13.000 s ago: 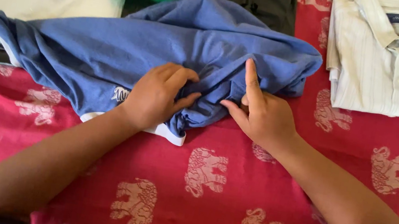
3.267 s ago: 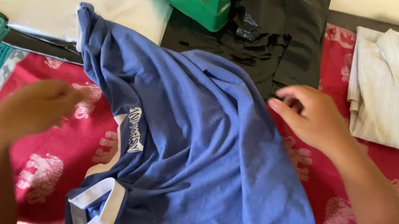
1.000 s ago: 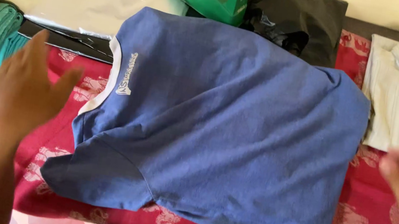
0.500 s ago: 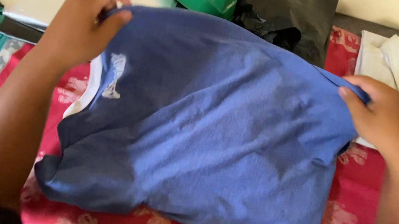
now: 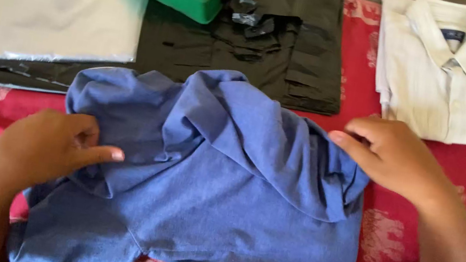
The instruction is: Neatly fold a blue t-shirt on a table.
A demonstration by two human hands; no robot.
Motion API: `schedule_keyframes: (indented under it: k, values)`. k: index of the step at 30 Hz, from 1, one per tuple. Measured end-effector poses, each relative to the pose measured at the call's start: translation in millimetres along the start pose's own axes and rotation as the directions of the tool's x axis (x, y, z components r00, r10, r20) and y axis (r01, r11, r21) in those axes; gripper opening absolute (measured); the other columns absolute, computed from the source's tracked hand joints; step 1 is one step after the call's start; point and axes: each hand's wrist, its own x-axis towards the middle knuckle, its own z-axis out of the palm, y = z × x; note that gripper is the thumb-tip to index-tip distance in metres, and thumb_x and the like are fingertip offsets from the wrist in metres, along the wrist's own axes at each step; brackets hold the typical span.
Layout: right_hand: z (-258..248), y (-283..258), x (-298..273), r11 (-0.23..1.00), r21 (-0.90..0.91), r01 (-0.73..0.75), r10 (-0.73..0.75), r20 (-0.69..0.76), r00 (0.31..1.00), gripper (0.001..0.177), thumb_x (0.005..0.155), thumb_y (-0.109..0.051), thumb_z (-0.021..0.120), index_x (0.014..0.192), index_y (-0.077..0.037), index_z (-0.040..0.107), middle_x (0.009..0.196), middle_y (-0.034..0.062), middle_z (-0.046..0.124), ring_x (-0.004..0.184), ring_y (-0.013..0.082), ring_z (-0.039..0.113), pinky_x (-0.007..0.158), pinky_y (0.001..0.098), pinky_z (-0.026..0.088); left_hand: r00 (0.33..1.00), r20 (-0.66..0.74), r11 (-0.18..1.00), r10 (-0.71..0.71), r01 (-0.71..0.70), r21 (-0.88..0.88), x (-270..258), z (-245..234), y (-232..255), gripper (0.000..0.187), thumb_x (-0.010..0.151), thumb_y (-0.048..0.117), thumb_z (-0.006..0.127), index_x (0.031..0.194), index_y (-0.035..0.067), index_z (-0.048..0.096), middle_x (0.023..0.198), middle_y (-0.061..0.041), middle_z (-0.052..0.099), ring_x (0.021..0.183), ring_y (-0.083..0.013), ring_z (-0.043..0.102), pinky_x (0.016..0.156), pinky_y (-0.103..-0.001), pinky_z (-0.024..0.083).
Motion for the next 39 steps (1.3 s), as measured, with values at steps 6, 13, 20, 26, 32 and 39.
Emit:
schedule_keyframes:
  k: [6, 13, 20, 26, 32, 39]
  values:
    - [21.2, -45.2, -8.1, 0.991, -0.134, 0.006, -0.014, -0.058, 0.998, 0.057, 0.084, -0.069, 0.065, 0.099, -0.014, 0.073, 0.066, 0.0013, 0.069, 0.052, 0.0175, 0.060, 0.048, 0.0323, 0.041, 0.926, -0.272, 0.929, -0.263, 0.319, 0.188, -15.9, 5.5, 12.8, 0.086, 0.088, 0.092, 0.046, 0.072, 0.012, 0.073, 0.074, -0.007, 0.076, 0.072, -0.0303, 0.073, 0.061, -0.038, 0.053]
    - [11.9, -52.3, -22.4, 0.999, 0.021, 0.033, -0.031, -0.063, 0.997, 0.026, 0.093, -0.033, 0.069, 0.083, -0.011, 0.061, 0.071, 0.0028, 0.066, 0.054, 0.0236, 0.059, 0.055, 0.0386, 0.046, 0.887, -0.461, 0.998, -0.013, 0.044, 0.055, -13.7, 23.4, -3.0, 0.044, 0.100, 0.051, 0.061, 0.090, 0.008, 0.064, 0.079, -0.007, 0.071, 0.072, -0.0322, 0.068, 0.062, -0.043, 0.051]
    - [14.2, -54.9, -30.2, 0.897, 0.315, 0.309, -0.385, 0.216, 0.898, 0.024, 0.087, -0.027, 0.074, 0.109, -0.018, 0.070, 0.109, -0.0057, 0.070, 0.081, 0.0140, 0.065, 0.073, 0.0285, 0.051, 0.827, -0.561, 0.538, 0.024, -0.484, -0.691, -5.3, 30.6, -31.2, 0.015, 0.108, -0.002, 0.049, 0.114, -0.004, 0.062, 0.086, -0.005, 0.051, 0.075, -0.0124, 0.038, 0.066, -0.026, 0.029]
    - [10.1, -41.6, -19.1, 0.827, 0.558, -0.065, -0.011, 0.133, 0.991, 0.023, 0.089, -0.011, 0.071, 0.111, -0.010, 0.066, 0.089, 0.0054, 0.078, 0.065, 0.0122, 0.068, 0.054, 0.0266, 0.054, 0.900, -0.432, -0.045, -0.063, -0.435, -0.899, 27.6, 53.5, -49.5, 0.026, 0.098, -0.005, 0.053, 0.117, 0.007, 0.065, 0.108, -0.006, 0.068, 0.085, -0.0111, 0.060, 0.086, -0.024, 0.050]
    - [-25.2, 19.7, -15.5, 0.770, 0.625, 0.125, 0.112, -0.325, 0.939, 0.020, 0.093, 0.008, 0.072, 0.109, 0.003, 0.061, 0.086, 0.0141, 0.070, 0.066, 0.0140, 0.064, 0.054, 0.0207, 0.051, 0.899, -0.435, -0.312, -0.053, -0.429, -0.848, 59.1, 64.3, -122.0, 0.067, 0.085, 0.031, 0.056, 0.149, 0.010, 0.055, 0.142, -0.003, 0.065, 0.120, -0.0154, 0.064, 0.108, -0.036, 0.050]
    - [-21.0, 18.4, -2.5, 0.919, 0.374, -0.127, 0.232, -0.251, 0.940, 0.022, 0.103, -0.013, 0.064, 0.122, -0.003, 0.070, 0.091, 0.0120, 0.070, 0.066, 0.0182, 0.055, 0.056, 0.0310, 0.045, 0.752, -0.648, -0.394, 0.123, -0.562, -0.727, 92.7, 101.9, -179.3, 0.060, 0.080, 0.008, 0.055, 0.138, 0.016, 0.066, 0.147, 0.002, 0.068, 0.127, -0.0145, 0.066, 0.109, -0.033, 0.053]
